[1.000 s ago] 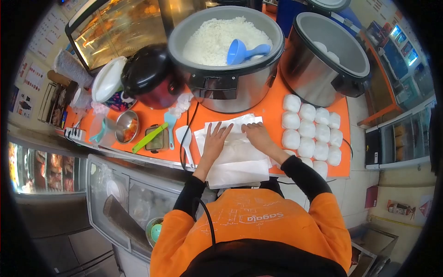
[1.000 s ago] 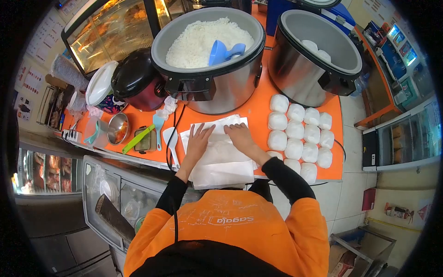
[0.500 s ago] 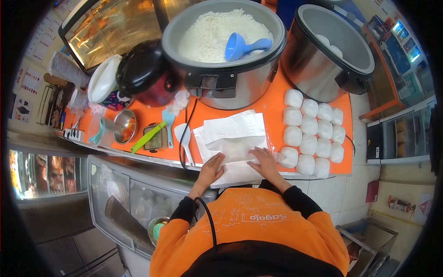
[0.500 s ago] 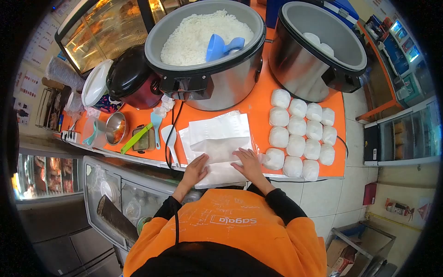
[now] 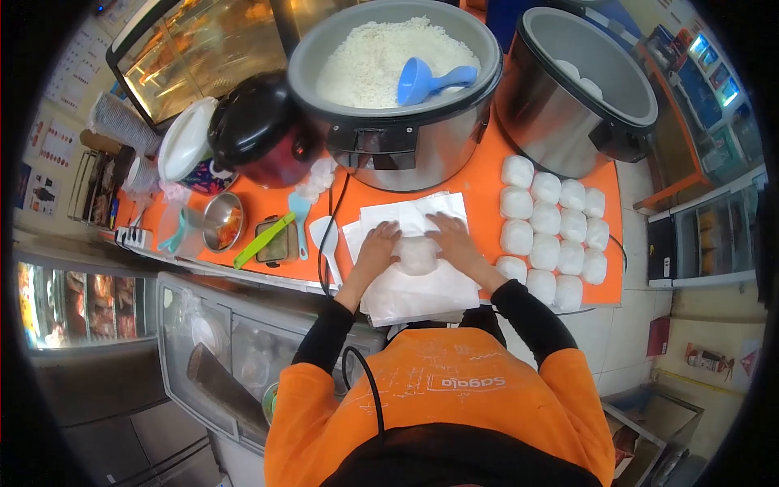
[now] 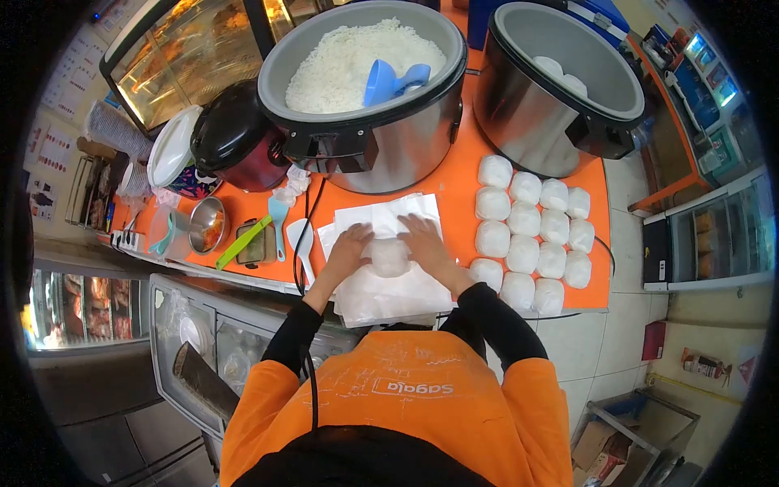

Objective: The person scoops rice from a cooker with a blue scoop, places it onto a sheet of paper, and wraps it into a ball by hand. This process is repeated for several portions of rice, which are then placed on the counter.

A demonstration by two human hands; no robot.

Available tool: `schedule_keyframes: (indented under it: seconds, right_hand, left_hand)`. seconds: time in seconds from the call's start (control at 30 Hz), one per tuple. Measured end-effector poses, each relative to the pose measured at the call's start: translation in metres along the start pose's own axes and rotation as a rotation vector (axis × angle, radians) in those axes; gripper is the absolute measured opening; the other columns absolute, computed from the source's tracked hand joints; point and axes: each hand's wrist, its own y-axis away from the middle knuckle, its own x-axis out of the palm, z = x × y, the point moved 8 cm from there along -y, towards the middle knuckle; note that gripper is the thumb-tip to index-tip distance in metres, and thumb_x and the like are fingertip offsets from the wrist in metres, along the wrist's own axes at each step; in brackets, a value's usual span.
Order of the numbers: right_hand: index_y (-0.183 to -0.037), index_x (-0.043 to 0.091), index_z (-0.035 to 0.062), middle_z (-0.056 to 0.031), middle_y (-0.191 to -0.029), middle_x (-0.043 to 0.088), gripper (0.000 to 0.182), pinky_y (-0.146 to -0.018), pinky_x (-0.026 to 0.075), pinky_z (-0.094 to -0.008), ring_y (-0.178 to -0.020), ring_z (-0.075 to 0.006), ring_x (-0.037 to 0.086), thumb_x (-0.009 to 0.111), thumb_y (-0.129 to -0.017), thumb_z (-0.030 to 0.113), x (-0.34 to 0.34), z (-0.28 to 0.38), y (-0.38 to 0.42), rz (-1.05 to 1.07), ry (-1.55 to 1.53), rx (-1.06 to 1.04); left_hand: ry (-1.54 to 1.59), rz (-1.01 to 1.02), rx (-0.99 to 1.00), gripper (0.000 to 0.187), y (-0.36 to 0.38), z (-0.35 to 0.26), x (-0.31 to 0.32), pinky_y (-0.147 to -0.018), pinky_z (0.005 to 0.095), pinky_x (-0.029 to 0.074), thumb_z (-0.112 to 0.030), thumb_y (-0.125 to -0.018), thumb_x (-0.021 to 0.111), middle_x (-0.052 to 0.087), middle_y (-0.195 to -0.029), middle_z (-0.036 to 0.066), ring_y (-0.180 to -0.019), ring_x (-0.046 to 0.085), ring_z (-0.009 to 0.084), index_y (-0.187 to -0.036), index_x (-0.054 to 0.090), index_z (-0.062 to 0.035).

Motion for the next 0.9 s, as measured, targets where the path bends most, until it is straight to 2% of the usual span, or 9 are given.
schedule_keyframes:
  seconds: [0.03,0.1,0.27,0.37,0.5,0.6,0.7,0.8,0.9]
  right_hand:
    - [-0.115,0.054,0.0061,-0.0152,-0.107,0.058,0.044,-0.089,0.043,-0.0396,-0.098,-0.0329,0.056,0.062,-0.072,0.008,0.020,-0.008,0.007,0.110,-0.055,0.105]
    - [-0.117,0.052,0.0041,-0.0168,-0.109,0.058,0.044,-0.094,0.040,-0.0396,-0.105,-0.0334,0.054,0.058,-0.073,0.005,0.058,-0.011,0.027,0.327,-0.167,0.315]
    - [-0.120,0.046,-0.0033,-0.0203,-0.118,0.054,0.043,-0.102,0.034,-0.0391,-0.115,-0.0316,0.048,0.048,-0.077,-0.001,0.044,0.015,0.049,0.001,-0.284,0.442]
    - [-0.127,0.037,-0.0044,-0.0226,-0.127,0.045,0.054,-0.105,0.029,-0.0402,-0.124,-0.0329,0.038,0.050,-0.076,0.002,0.046,0.019,0.055,0.036,-0.340,0.387]
    - [-0.133,0.026,-0.0060,-0.0250,-0.135,0.032,0.072,-0.108,0.023,-0.0423,-0.131,-0.0352,0.026,0.059,-0.071,0.010,0.042,0.019,0.054,0.151,-0.471,0.357]
    - [-0.133,0.024,-0.0072,-0.0259,-0.136,0.030,0.082,-0.107,0.022,-0.0431,-0.130,-0.0387,0.025,0.066,-0.066,0.014,0.054,0.014,0.059,0.098,-0.598,0.397]
    - [-0.139,0.017,-0.0013,-0.0232,-0.141,0.024,0.091,-0.107,0.021,-0.0429,-0.131,-0.0375,0.023,0.069,-0.067,0.016,0.072,0.003,0.063,-0.024,-0.813,0.502]
    - [-0.141,0.018,0.0031,-0.0124,-0.140,0.028,0.082,-0.104,0.027,-0.0344,-0.130,-0.0224,0.027,0.065,-0.074,0.011,0.019,-0.001,0.059,-0.229,-1.534,0.767]
    - [-0.140,0.024,0.0058,-0.0084,-0.134,0.038,0.074,-0.097,0.035,-0.0299,-0.122,-0.0170,0.037,0.064,-0.077,0.010,-0.047,-0.020,0.080,-0.485,-1.698,0.996]
  left_hand:
    - [0.122,0.155,-0.038,0.051,0.000,0.003,0.015,-0.097,0.0362,0.040,-0.011,-0.065,0.071,0.056,-0.117,0.012,-0.117,0.047,0.0286,-0.113,0.056,-0.0014]
    - [0.126,0.086,-0.121,0.045,0.012,0.002,0.031,-0.098,0.0370,0.040,-0.007,-0.068,0.068,0.056,-0.118,0.013,-0.115,0.048,0.0293,-0.111,0.057,-0.0006]
    - [0.137,-0.191,-0.291,0.041,0.049,-0.015,0.036,-0.101,0.0411,0.035,-0.002,-0.075,0.057,0.054,-0.121,0.016,-0.119,0.046,0.0308,-0.115,0.053,0.0022]
    - [0.039,-0.160,-0.272,0.060,0.055,-0.028,0.043,-0.106,0.0425,0.027,-0.005,-0.076,0.056,0.039,-0.134,0.023,-0.128,0.034,0.0341,-0.131,0.035,0.0060]
    - [0.346,0.022,-0.352,0.095,0.048,-0.053,0.035,-0.110,0.0386,0.015,-0.017,-0.073,0.065,0.011,-0.146,0.026,-0.136,0.015,0.0351,-0.140,0.001,0.0056]
    - [1.027,-0.351,-0.728,0.094,0.045,-0.050,0.053,-0.109,0.0378,0.017,-0.019,-0.076,0.067,0.016,-0.145,0.022,-0.134,0.019,0.0302,-0.141,0.004,0.0045]
    - [1.540,-0.509,-1.115,0.068,0.027,-0.051,0.067,-0.086,0.0325,0.046,-0.017,-0.078,0.067,0.048,-0.122,0.014,-0.108,0.051,0.0230,-0.132,0.030,0.0015]
    - [1.904,-0.376,-0.948,0.069,-0.006,-0.075,0.041,-0.087,0.0324,0.045,-0.006,-0.076,0.064,0.049,-0.120,0.015,-0.108,0.050,0.0233,-0.134,0.028,0.0009]
    - [1.767,-0.274,-0.744,0.069,-0.038,-0.126,0.014,-0.093,0.0335,0.041,-0.005,-0.074,0.064,0.045,-0.125,0.015,-0.113,0.047,0.0249,-0.134,0.030,0.0004]
